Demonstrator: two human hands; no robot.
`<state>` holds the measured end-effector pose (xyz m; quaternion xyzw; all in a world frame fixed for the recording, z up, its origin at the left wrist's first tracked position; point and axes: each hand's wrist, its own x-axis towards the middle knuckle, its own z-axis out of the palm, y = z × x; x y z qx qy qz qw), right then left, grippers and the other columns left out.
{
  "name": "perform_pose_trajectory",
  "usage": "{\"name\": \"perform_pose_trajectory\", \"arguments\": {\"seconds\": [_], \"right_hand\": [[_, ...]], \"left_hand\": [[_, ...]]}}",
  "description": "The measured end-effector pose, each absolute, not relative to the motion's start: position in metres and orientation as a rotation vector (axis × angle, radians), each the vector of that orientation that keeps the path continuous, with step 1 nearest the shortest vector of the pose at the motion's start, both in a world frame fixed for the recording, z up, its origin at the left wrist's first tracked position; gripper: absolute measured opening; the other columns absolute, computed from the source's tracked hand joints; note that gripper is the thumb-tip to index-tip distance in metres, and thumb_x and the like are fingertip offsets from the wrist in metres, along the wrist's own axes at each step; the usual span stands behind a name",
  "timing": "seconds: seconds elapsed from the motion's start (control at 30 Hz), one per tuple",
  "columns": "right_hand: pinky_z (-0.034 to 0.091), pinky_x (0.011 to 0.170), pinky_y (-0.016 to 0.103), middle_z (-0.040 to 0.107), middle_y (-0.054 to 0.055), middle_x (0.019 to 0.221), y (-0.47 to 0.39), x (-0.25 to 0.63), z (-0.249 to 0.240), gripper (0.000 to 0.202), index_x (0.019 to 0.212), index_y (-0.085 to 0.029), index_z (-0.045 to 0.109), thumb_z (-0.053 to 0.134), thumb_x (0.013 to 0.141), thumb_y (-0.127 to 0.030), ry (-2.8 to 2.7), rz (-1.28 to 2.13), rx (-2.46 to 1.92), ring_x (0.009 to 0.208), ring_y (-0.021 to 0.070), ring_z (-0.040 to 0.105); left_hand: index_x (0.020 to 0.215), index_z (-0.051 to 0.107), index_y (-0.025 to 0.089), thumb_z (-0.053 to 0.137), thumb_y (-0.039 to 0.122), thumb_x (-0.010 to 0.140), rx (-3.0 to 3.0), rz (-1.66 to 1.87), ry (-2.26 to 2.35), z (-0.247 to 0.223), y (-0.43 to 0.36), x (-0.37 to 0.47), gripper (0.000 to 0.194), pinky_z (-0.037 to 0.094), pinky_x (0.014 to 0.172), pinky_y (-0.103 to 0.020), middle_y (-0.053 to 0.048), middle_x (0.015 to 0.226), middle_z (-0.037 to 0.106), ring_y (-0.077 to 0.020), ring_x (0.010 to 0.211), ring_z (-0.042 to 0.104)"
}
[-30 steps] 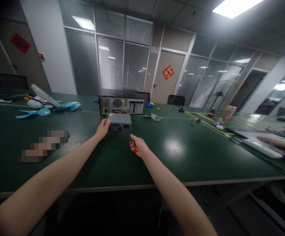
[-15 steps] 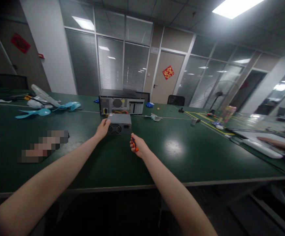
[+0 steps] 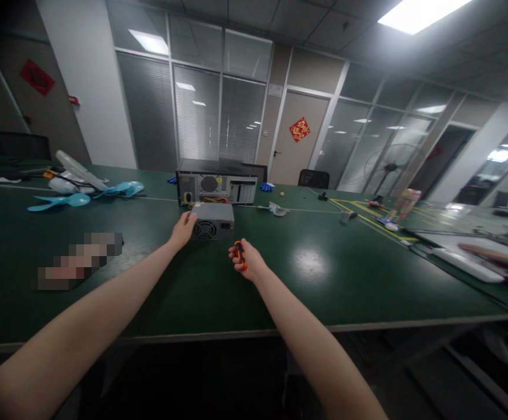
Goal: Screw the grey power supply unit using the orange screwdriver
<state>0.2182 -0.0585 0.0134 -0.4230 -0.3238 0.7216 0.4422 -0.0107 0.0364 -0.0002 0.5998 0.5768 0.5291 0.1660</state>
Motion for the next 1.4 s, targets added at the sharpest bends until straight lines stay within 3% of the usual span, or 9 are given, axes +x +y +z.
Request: {"name": "perform_pose_trajectory", "arguments": {"seconds": [0.1,0.33,0.53,0.8,0.97,1.17,1.4], "right_hand": [[0.019,0.027,0.01,0.047,0.001,0.057,-0.0584,0.2188,0.0138,0.037,0.074,-0.012,0.049,0.028,0.089,-0.039,-0.784,1.8,-1.07,0.037,0.0024,0.032],[0.02,0.028,0.008,0.044,-0.002,0.058,-0.0631,0.2153,0.0187,0.023,0.073,-0.013,0.046,0.048,0.083,-0.033,-0.811,1.703,-1.127,0.039,0.0013,0.036],[0.019,0.028,0.009,0.048,0.001,0.06,-0.0597,0.2182,0.0159,0.033,0.074,-0.012,0.048,0.033,0.088,-0.038,-0.8,1.78,-1.078,0.038,0.002,0.035],[0.02,0.029,0.008,0.044,-0.002,0.059,-0.0636,0.215,0.0182,0.022,0.073,-0.014,0.045,0.048,0.083,-0.033,-0.818,1.691,-1.126,0.039,0.0013,0.036],[0.019,0.028,0.009,0.048,0.002,0.061,-0.062,0.217,0.0172,0.032,0.075,-0.012,0.047,0.035,0.087,-0.039,-0.8,1.763,-1.1,0.039,0.002,0.035],[0.018,0.028,0.009,0.043,-0.002,0.059,-0.0622,0.2159,0.0161,0.02,0.072,-0.014,0.044,0.048,0.083,-0.03,-0.82,1.703,-1.107,0.039,0.0015,0.034],[0.02,0.028,0.009,0.042,-0.001,0.059,-0.0627,0.2144,0.0184,0.027,0.072,-0.014,0.044,0.037,0.087,-0.036,-0.794,1.694,-1.142,0.039,0.002,0.035]], "left_hand": [[0.116,0.047,0.021,0.034,0.058,0.08,1.712,1.504,1.645,-0.0004,0.0361,-0.011,0.054,0.04,0.084,-0.034,-0.009,0.109,0.058,-0.0221,0.096,0.054],[0.116,0.047,0.021,0.035,0.056,0.081,1.691,1.507,1.649,0.0002,0.0349,-0.0096,0.052,0.04,0.083,-0.033,-0.009,0.108,0.059,-0.022,0.095,0.055],[0.116,0.048,0.019,0.034,0.054,0.082,1.705,1.511,1.642,0.0004,0.0357,-0.0086,0.051,0.039,0.084,-0.032,-0.009,0.107,0.059,-0.0208,0.095,0.055],[0.117,0.047,0.02,0.035,0.055,0.081,1.692,1.505,1.654,0.0004,0.036,-0.009,0.052,0.04,0.083,-0.033,-0.009,0.108,0.059,-0.0217,0.095,0.055],[0.117,0.047,0.02,0.035,0.056,0.081,1.697,1.508,1.649,-0.0002,0.0365,-0.0095,0.052,0.041,0.082,-0.033,-0.008,0.107,0.059,-0.0217,0.094,0.055],[0.117,0.047,0.019,0.034,0.056,0.081,1.715,1.505,1.667,-0.0006,0.0367,-0.0095,0.053,0.04,0.082,-0.033,-0.009,0.106,0.06,-0.022,0.095,0.055],[0.117,0.047,0.02,0.035,0.057,0.08,1.697,1.522,1.651,-0.0022,0.039,-0.0104,0.053,0.041,0.082,-0.033,-0.009,0.106,0.059,-0.0223,0.094,0.055]]}}
